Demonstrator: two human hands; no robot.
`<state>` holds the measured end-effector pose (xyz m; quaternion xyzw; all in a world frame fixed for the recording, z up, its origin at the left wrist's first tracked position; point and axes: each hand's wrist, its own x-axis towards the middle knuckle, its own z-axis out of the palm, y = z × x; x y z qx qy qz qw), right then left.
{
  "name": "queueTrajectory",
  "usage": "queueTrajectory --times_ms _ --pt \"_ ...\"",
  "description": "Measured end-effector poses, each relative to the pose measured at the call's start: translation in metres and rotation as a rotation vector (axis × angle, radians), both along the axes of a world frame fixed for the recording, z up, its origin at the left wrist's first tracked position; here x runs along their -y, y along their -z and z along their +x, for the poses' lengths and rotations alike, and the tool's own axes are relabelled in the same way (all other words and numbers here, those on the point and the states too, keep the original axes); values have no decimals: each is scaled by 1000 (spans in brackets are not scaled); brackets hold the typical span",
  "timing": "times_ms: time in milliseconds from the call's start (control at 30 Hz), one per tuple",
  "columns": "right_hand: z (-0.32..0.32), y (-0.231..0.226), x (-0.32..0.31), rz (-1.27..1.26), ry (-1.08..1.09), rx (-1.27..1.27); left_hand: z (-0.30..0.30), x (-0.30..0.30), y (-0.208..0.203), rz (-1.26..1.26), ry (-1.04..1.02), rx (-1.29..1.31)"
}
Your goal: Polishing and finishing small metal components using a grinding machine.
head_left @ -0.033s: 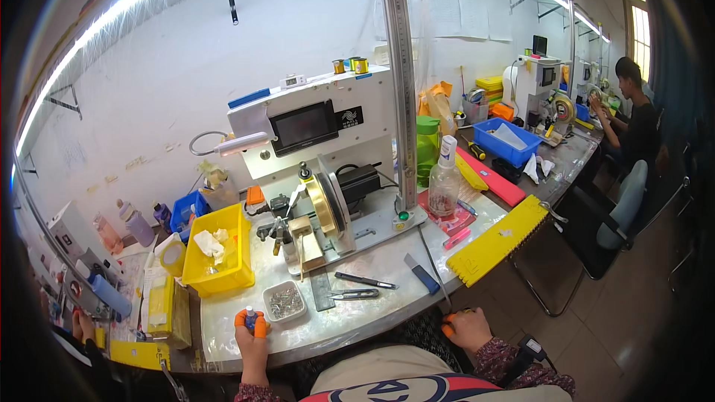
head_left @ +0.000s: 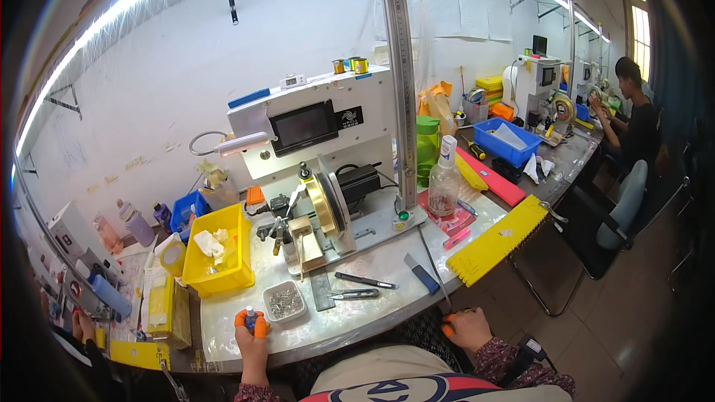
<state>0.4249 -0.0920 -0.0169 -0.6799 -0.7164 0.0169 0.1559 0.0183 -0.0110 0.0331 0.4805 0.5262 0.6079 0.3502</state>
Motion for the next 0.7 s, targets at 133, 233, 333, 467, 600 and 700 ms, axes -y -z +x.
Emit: queueTrajectory --times_ms 133,233,333,467,600,700 --pt "0 -2 2 8 -6 8 0 4 -2 15 -2 -27" --pt "-1 -2 2 1 -5 15 0 3 -2 12 -6 -17" --pt "-1 -2 1 -7 -7 16 0 3 -2 17 -6 -24" --pt "0 -1 1 -9 -7 16 0 2 -1 17 7 5" --pt "0 -1 0 -26 -5 5 0 3 -1 16 6 19" --pt "-1 -3 1 -22 -5 5 1 3 -2 13 6 18"
